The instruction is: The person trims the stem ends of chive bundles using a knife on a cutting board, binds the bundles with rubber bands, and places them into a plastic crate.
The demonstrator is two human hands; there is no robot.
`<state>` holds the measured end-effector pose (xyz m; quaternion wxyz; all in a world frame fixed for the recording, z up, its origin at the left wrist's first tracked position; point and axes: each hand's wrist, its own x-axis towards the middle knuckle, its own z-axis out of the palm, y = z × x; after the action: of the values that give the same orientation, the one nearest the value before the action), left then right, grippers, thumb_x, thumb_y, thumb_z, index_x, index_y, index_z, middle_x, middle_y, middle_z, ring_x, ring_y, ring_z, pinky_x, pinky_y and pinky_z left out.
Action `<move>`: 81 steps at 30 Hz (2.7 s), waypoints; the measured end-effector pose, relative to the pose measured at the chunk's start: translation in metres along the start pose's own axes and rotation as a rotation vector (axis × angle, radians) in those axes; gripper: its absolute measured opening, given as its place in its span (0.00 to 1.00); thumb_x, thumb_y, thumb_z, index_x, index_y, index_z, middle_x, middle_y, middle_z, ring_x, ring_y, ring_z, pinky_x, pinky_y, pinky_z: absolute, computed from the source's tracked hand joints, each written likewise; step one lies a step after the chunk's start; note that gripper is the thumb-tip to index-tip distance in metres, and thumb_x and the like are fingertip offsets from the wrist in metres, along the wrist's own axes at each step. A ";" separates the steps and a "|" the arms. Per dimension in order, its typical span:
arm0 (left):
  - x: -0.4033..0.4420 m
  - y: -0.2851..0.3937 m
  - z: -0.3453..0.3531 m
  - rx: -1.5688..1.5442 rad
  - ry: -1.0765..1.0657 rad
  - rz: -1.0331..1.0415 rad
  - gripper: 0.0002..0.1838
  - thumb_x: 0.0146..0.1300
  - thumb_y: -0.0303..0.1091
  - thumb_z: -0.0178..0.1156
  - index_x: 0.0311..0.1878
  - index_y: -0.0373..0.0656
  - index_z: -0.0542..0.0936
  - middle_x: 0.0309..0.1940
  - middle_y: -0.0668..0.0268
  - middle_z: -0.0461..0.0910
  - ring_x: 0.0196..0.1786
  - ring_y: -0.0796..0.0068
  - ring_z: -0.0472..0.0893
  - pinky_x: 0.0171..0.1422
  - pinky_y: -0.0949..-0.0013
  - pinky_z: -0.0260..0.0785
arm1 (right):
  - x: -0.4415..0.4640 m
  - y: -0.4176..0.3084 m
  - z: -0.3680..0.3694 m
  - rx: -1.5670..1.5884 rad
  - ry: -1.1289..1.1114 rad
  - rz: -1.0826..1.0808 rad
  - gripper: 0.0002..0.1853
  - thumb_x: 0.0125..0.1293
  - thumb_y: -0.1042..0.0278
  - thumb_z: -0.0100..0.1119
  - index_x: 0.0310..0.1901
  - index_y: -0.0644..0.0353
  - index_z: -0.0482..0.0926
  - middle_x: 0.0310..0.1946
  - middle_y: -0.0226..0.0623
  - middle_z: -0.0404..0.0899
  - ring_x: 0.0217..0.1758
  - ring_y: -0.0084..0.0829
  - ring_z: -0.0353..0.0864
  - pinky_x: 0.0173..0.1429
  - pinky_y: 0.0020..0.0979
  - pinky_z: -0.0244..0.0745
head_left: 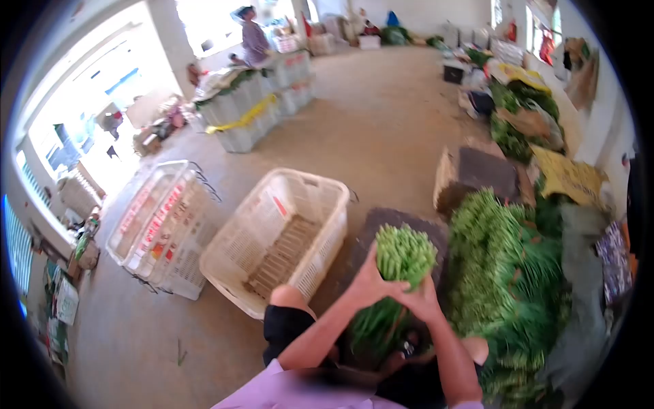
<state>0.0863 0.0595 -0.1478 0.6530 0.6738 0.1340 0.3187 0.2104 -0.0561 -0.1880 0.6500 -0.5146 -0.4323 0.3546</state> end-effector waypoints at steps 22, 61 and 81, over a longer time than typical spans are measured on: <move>-0.028 -0.023 0.004 0.419 0.192 0.075 0.62 0.42 0.31 0.80 0.78 0.35 0.52 0.68 0.50 0.69 0.69 0.59 0.73 0.74 0.60 0.65 | 0.047 -0.089 -0.004 -0.681 0.063 -0.100 0.13 0.57 0.63 0.77 0.42 0.59 0.89 0.30 0.30 0.74 0.33 0.25 0.75 0.37 0.29 0.70; -0.033 -0.037 -0.009 0.415 0.187 0.110 0.61 0.39 0.29 0.81 0.77 0.33 0.55 0.67 0.49 0.68 0.71 0.56 0.71 0.77 0.60 0.63 | 0.041 -0.094 -0.055 0.502 0.192 -0.190 0.04 0.65 0.77 0.67 0.32 0.60 0.83 0.34 0.30 0.85 0.39 0.23 0.83 0.48 0.27 0.78; 0.015 0.031 -0.092 0.631 0.383 0.312 0.58 0.38 0.32 0.80 0.75 0.37 0.61 0.67 0.48 0.69 0.71 0.54 0.70 0.77 0.55 0.62 | 0.063 0.191 0.028 -0.655 -0.243 0.600 0.20 0.71 0.49 0.61 0.53 0.57 0.81 0.25 0.41 0.83 0.16 0.29 0.80 0.25 0.36 0.78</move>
<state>0.0347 0.1386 -0.1195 0.3210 0.7819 0.2409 0.4771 0.2054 0.0526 -0.3592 0.2662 -0.7502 -0.4265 0.4295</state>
